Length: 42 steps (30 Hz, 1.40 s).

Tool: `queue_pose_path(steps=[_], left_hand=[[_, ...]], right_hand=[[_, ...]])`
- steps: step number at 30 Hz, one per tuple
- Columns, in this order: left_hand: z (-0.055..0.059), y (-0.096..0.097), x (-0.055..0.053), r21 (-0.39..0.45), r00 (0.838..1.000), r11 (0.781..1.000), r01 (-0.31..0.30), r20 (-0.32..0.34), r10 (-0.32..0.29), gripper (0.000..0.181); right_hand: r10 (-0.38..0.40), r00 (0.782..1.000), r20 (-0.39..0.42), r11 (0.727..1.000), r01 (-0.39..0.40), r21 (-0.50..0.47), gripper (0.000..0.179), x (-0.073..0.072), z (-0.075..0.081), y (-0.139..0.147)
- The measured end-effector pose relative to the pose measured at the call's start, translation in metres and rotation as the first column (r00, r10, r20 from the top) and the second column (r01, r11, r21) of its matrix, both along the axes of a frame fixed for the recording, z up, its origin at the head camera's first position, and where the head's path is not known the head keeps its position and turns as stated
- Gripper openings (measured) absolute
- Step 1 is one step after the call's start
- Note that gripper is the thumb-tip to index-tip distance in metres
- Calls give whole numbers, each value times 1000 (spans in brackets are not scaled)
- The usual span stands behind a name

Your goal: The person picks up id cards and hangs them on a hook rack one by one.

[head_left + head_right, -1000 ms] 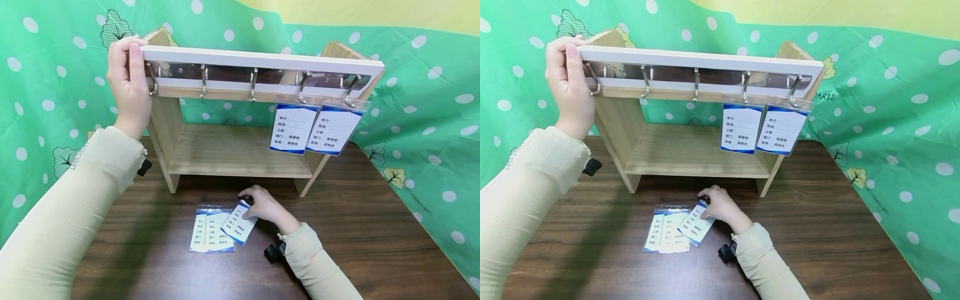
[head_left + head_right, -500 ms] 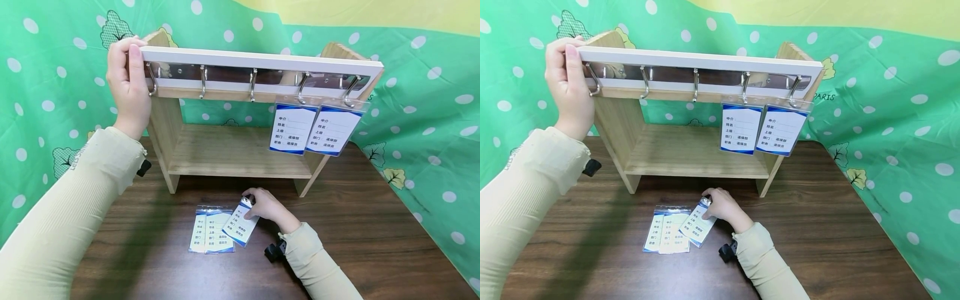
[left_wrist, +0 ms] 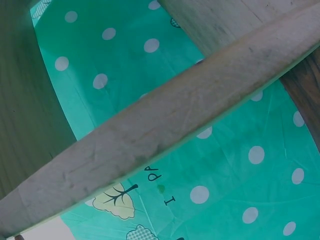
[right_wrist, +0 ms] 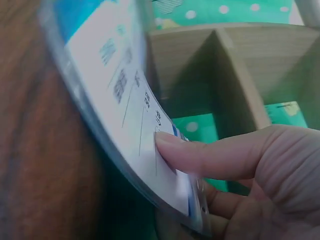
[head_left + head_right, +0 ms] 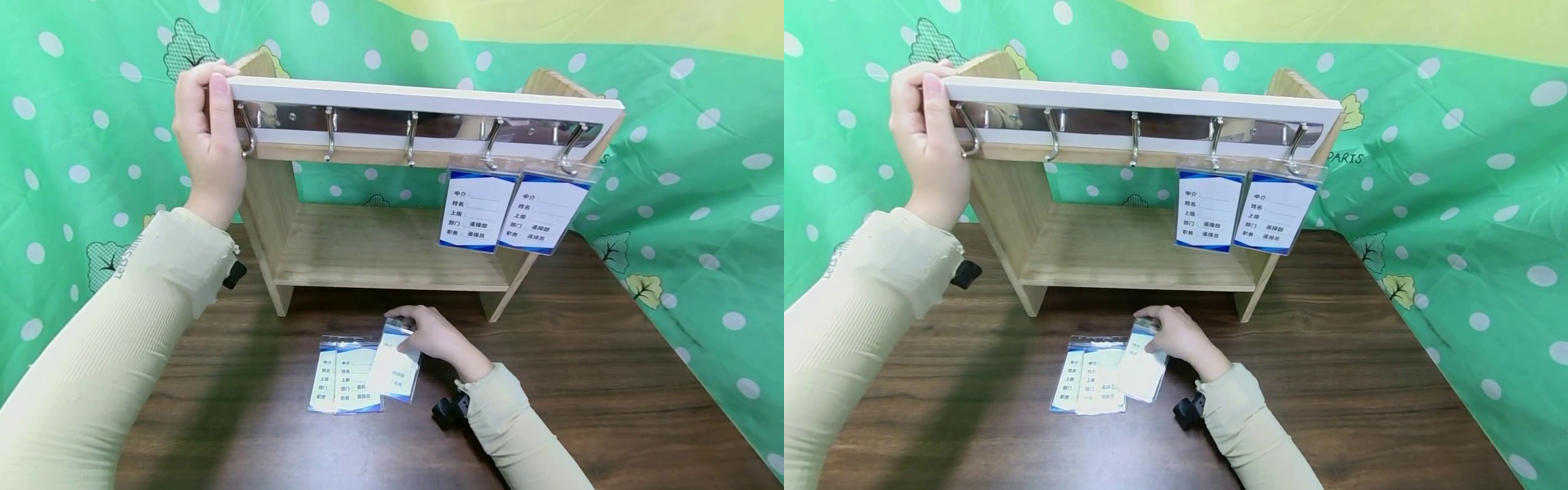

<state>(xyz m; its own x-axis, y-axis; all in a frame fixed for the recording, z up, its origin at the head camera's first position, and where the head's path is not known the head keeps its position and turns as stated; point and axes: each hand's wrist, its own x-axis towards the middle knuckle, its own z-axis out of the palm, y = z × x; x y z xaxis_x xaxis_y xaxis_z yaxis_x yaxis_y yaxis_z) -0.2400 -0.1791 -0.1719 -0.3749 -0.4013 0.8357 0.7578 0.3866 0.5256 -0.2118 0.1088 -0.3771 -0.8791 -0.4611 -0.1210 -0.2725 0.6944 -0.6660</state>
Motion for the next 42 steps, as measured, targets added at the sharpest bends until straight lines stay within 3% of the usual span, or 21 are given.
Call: queue_pose_path(steps=[6, 15, 25, 33, 42], left_hand=[[-1, -4, -4, -3, 1000, 1000, 3, 2, -3, 23], [-2, -5, -5, 8, 1000, 1000, 22, -9, -22, 23], [-2, -5, -4, -1, 1000, 1000, 11, 1, -11, 22], [-2, -3, -5, -11, 1000, 1000, 21, -7, -21, 22], [-3, -4, -5, -13, 1000, 1000, 20, -19, -20, 23]], right_hand=[[81, 997, 1, 991, -81, -105, 53, 5, 18, 3], [-15, 997, 77, 959, 36, -279, 34, 10, 33, 1], [-31, 996, 83, 906, 63, -419, 33, 21, 47, -3], [-54, 998, 37, 920, 64, -386, 32, 25, 59, -4], [-2, 1000, -7, 941, 0, -340, 31, 19, 76, -5]])
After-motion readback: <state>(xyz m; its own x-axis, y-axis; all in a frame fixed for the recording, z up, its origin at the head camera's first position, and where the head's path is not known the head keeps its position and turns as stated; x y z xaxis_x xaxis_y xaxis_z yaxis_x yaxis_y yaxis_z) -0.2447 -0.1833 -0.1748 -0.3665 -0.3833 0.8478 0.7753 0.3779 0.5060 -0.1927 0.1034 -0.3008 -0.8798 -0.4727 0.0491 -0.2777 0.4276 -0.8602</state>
